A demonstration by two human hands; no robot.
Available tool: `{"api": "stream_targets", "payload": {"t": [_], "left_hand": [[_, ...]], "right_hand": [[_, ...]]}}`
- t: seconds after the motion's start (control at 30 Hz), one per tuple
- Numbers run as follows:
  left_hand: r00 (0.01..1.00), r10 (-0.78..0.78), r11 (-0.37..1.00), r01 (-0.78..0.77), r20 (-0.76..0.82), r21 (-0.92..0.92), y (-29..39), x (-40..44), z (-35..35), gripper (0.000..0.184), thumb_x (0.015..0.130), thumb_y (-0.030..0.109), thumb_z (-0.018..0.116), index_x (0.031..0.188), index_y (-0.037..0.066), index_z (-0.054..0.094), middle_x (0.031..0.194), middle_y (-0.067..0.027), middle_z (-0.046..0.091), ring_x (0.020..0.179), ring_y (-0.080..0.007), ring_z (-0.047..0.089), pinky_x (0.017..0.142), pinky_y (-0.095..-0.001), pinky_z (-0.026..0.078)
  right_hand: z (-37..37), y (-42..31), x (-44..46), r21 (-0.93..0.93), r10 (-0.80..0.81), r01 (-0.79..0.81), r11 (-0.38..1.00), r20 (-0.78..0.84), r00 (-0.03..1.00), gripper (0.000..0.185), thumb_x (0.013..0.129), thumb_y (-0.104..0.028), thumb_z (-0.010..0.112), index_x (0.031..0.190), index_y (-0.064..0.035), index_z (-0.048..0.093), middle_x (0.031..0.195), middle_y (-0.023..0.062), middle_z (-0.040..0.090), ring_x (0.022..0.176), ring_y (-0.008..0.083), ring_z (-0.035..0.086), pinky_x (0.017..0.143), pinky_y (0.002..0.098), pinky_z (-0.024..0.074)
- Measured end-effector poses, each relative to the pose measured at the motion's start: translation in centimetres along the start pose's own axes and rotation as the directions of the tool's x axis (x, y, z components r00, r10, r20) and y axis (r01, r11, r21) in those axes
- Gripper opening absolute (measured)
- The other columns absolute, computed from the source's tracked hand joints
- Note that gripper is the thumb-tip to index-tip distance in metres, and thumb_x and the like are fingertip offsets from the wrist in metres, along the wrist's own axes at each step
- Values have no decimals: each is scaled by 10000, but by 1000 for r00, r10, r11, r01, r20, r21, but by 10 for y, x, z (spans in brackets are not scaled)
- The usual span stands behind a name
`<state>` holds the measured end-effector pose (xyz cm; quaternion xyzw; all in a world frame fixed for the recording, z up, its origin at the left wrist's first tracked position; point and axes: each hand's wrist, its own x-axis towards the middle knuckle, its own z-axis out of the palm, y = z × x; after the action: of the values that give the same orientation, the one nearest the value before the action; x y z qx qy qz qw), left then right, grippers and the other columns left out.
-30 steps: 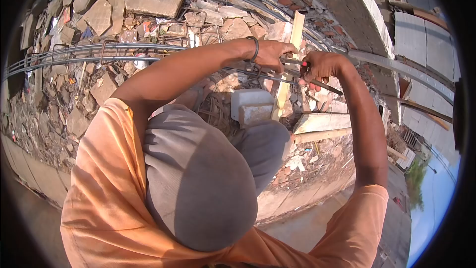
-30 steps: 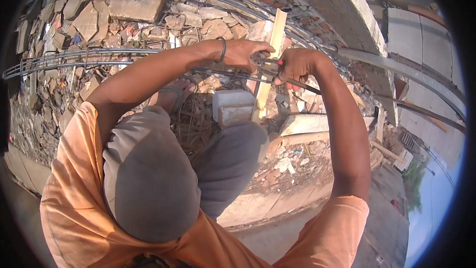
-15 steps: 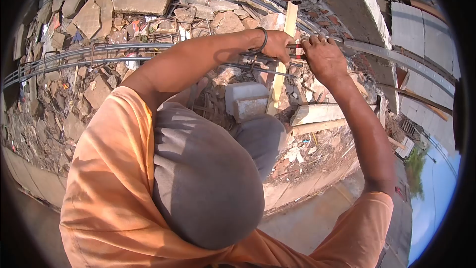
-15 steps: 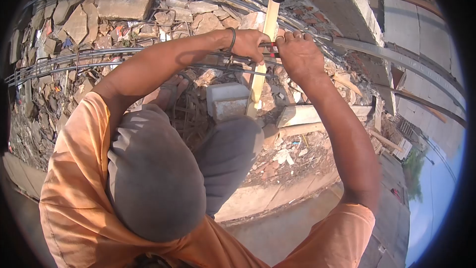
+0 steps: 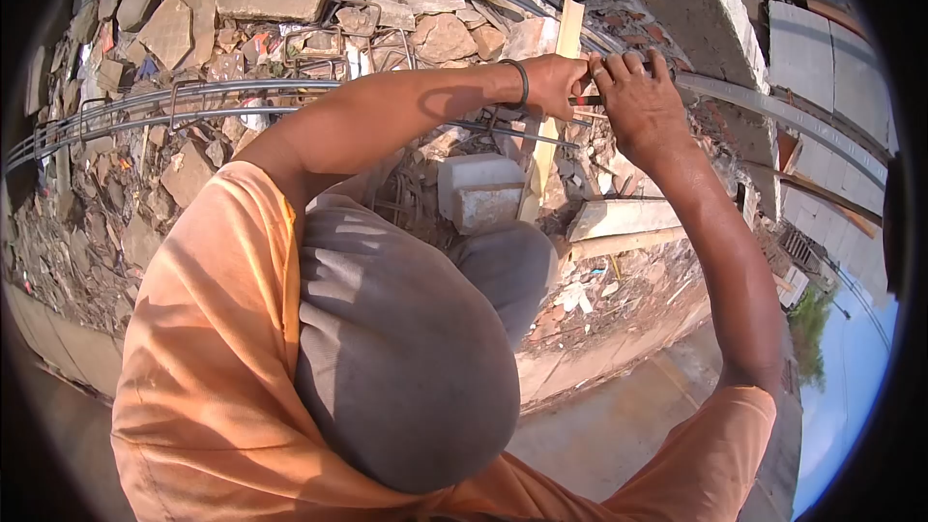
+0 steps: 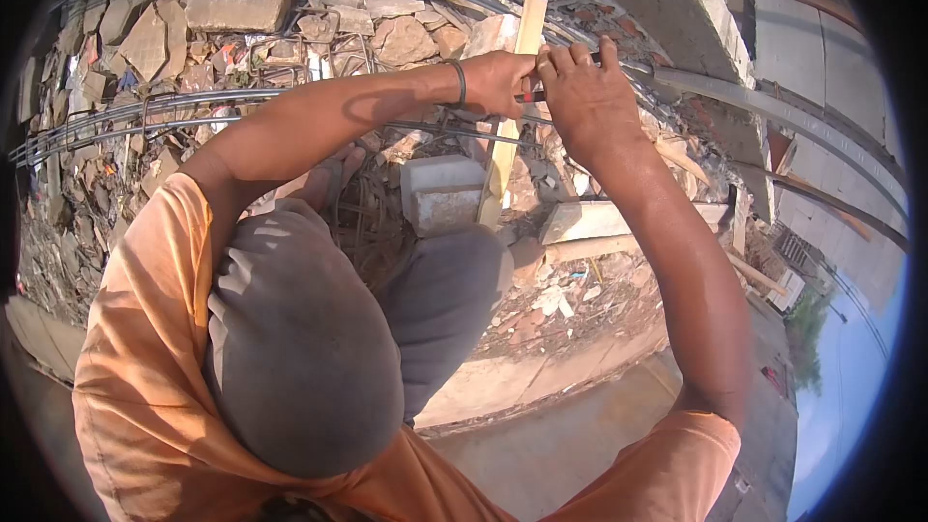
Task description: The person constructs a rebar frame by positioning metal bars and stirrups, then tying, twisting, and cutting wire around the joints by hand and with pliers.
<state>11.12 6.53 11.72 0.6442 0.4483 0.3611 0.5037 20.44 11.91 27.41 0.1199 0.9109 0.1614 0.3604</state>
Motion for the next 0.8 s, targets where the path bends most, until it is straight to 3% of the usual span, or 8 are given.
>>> {"api": "stream_targets", "payload": {"t": [0.07,0.2,0.33,0.47,0.53,0.57,0.63,0.8], "left_hand": [[990,91,988,-77,106,-131,-19,14,-5,380,704,135,696,1021,-20,556,880,-65,625,832,-161,583,755,-327,480],[959,58,964,18,277,-265,-9,9,-18,327,710,120,699,991,6,575,859,-51,616,835,-157,569,754,-298,468],[990,116,968,-95,76,-232,2,-7,-16,403,722,214,748,1009,3,561,798,-50,621,749,-187,592,703,-320,484],[987,78,995,-67,-142,78,9,-4,3,506,625,138,773,1037,-24,528,743,-89,626,667,-242,614,630,-361,495],[1000,13,1000,-13,4,18,8,-1,-3,494,623,138,763,1026,-22,527,745,-97,622,682,-241,612,634,-358,490],[997,-16,1000,16,76,1,6,1,-10,488,622,138,759,1021,-21,526,746,-102,619,690,-240,612,637,-357,488],[993,37,992,-22,114,-124,0,5,-22,460,617,128,764,989,-14,533,791,-86,585,729,-208,573,665,-325,472],[964,150,940,-70,220,-335,-21,11,-18,575,669,133,736,1160,-33,486,889,-109,610,817,-209,596,725,-322,473]], "right_hand": [[9,-2,-2,-192,-24,-7,981,-159,987,307,854,-199,603,1100,-15,611,944,170,673,924,319,657,796,450,505],[-23,5,25,103,71,-98,990,234,970,251,859,-255,662,839,-5,684,794,133,695,748,270,699,649,405,559],[-40,21,54,374,28,-536,757,800,599,348,869,-309,688,915,35,664,660,163,650,513,259,661,425,357,526],[-35,30,50,483,-107,-499,719,786,608,420,832,-316,721,1045,31,615,780,162,663,643,277,684,534,396,556],[-21,16,28,339,22,-154,928,363,931,409,827,-288,709,1105,-7,604,916,143,651,843,276,667,718,425,536],[-18,10,16,179,1,-16,984,83,997,411,824,-274,703,1134,-26,599,984,133,645,943,276,658,810,440,526],[-16,-14,-1,-173,-23,11,985,-66,998,429,829,-278,677,1178,-55,565,1076,98,567,1111,255,521,971,346,381],[-32,-7,19,152,167,-255,955,435,885,250,866,-183,584,993,12,675,967,173,674,957,305,653,842,421,495]]}}
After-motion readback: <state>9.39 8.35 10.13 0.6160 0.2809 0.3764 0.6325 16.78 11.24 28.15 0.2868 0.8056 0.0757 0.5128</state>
